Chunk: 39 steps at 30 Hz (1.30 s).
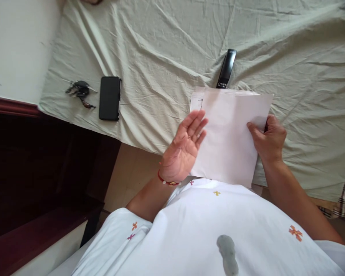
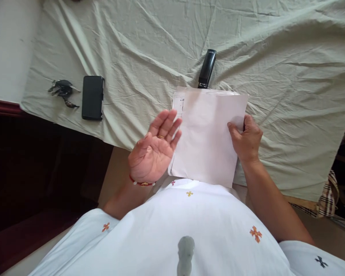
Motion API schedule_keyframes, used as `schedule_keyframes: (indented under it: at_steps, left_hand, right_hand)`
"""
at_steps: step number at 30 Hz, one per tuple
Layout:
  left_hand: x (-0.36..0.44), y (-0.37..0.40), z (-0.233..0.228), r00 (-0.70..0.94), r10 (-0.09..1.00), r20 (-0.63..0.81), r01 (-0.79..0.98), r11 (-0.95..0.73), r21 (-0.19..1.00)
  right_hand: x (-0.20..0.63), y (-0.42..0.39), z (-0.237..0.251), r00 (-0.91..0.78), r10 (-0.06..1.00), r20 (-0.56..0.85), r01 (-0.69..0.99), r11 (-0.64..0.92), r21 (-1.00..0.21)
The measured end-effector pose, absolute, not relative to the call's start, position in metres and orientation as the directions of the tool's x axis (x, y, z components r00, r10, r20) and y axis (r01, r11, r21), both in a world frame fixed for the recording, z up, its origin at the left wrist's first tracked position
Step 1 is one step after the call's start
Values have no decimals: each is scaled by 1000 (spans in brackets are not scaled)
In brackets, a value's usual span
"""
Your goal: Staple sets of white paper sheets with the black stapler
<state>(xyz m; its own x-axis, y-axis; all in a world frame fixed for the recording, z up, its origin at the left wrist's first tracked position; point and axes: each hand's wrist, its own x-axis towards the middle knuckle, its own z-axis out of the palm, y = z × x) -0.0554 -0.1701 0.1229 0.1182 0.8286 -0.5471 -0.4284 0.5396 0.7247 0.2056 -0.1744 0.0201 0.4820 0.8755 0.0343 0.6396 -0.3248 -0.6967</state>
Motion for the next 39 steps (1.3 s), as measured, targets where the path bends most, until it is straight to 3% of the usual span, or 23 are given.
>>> schedule_keyframes:
  at_steps: [3,6,8,10,14,17,29,39]
  left_hand:
    - [-45,-173,100,334,735,-590,-511,667,542]
    - [-38,-175,66,452,664,-596,-559,732,390]
    - [-36,-177,52,460,654,-601,-582,733,352]
    - [-35,-179,47,443,657,-610,-587,727,356]
    - [-34,-180,53,403,671,-622,-581,713,393]
    - [-34,-180,55,385,680,-623,-579,704,411]
    - [-37,-175,47,470,600,-647,-648,733,209]
    - [-37,-177,44,461,613,-642,-630,735,250]
  right_hand:
    - [208,-174,13,480,876,54,647,-312,-696]
    - [209,-177,18,392,886,247,784,-181,-594]
    - [205,-182,31,300,868,396,884,-98,-457]
    - [196,-188,45,252,862,441,901,-43,-432]
    - [169,-198,57,131,973,189,699,45,-714]
    - [155,-198,46,58,993,106,592,51,-804]
    - [156,-202,8,-89,954,286,633,276,-724]
    - [158,-200,6,-106,961,254,645,261,-718]
